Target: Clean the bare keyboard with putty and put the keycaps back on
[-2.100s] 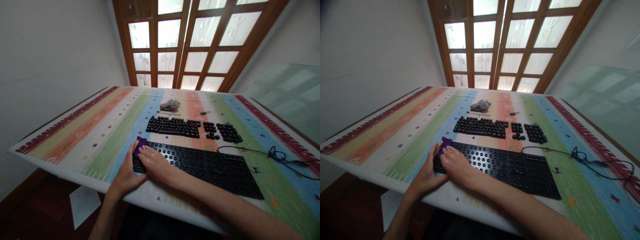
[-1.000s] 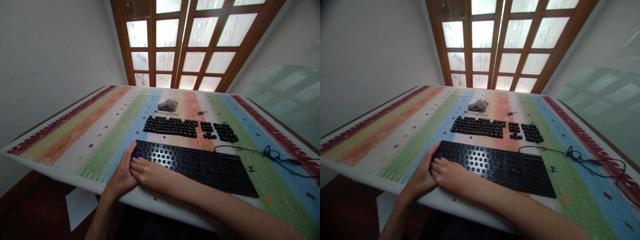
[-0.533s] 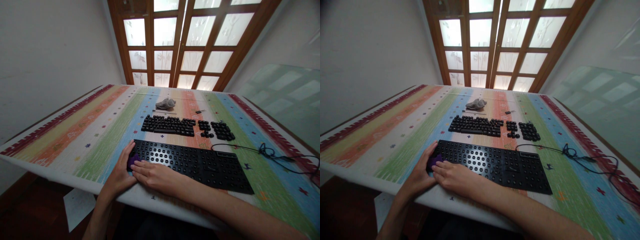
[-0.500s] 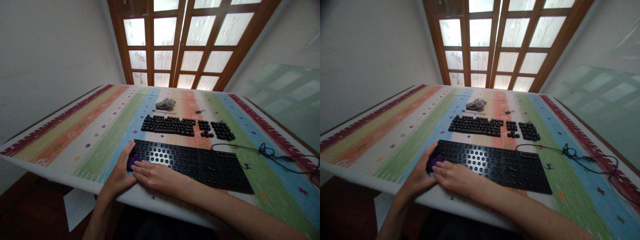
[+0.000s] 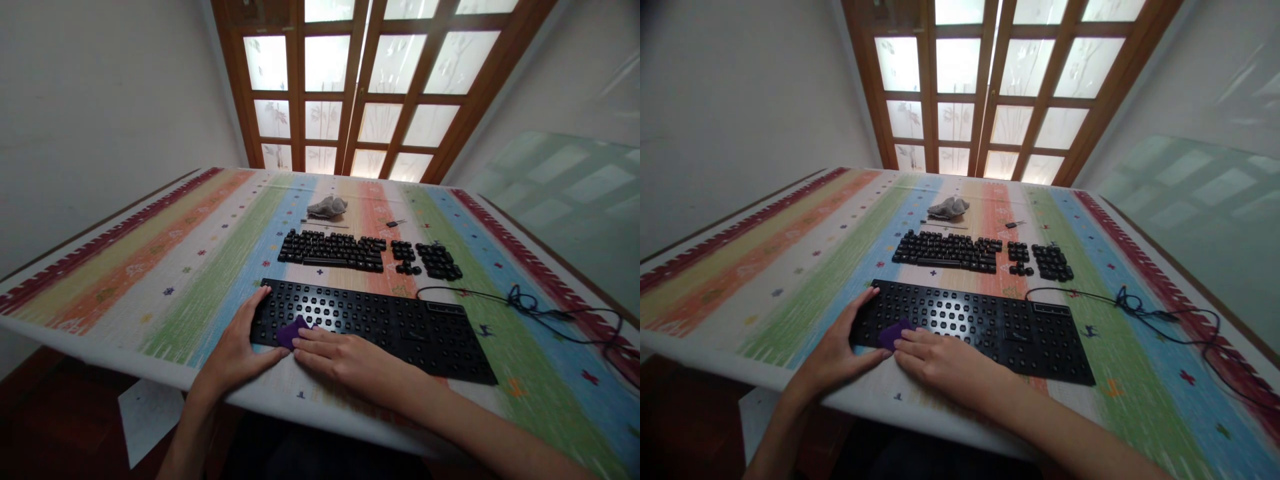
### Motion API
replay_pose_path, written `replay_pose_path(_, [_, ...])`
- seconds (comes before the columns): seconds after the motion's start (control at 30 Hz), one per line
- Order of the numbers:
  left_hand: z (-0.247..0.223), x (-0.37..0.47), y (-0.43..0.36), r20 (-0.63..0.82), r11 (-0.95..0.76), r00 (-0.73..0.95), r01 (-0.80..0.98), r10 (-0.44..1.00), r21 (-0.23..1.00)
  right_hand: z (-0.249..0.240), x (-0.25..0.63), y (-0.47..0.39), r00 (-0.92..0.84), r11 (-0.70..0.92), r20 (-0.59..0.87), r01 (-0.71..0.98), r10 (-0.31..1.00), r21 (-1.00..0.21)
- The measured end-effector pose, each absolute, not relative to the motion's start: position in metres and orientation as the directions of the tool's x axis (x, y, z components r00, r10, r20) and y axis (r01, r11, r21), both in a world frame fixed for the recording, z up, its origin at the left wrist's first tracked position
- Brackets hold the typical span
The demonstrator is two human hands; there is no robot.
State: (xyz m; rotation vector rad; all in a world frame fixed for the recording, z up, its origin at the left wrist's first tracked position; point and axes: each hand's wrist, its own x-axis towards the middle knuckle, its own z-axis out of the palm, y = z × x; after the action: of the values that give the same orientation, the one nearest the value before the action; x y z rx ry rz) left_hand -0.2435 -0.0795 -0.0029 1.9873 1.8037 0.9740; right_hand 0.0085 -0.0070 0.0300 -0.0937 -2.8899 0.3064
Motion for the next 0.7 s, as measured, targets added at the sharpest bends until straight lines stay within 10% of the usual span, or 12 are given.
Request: replay_pose_path(0.7, [-0.005, -0.245, -0.079, 0.284, -0.168, -0.002, 0.804, 0.959, 0.570, 0.050, 0.101, -0.017, -0.920, 0.849, 0.067, 0.327, 0.387, -0.415])
